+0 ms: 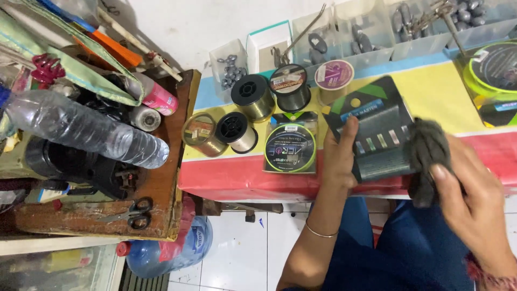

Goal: Cleaning and arranging fishing line spools on a table using a cloth

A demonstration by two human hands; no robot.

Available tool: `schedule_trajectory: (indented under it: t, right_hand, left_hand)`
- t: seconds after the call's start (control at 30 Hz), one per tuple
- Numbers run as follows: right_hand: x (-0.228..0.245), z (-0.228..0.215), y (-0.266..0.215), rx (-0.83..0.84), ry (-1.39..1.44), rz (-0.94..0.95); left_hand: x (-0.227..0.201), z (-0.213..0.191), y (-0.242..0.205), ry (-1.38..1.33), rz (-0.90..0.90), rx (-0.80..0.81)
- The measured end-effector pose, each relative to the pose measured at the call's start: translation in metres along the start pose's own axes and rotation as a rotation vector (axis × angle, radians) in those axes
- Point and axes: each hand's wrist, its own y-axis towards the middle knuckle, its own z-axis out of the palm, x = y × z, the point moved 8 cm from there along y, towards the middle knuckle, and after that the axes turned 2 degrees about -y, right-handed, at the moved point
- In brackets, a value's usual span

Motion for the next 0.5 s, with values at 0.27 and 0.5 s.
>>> schedule_trajectory:
  t: [0.27, 0.5]
  right_hand:
    - [-0.169, -0.003, -0.116, -0.154, 0.385, 0.498]
    - [-0.021, -0.01, -0.054, -0.221, 0.175, 0.063]
  left_hand:
    - [0.021, 0.011, 0.005, -0.23, -0.118, 0.119]
    - [-0.015, 0.048, -0.027, 0.13, 0.062, 0.106]
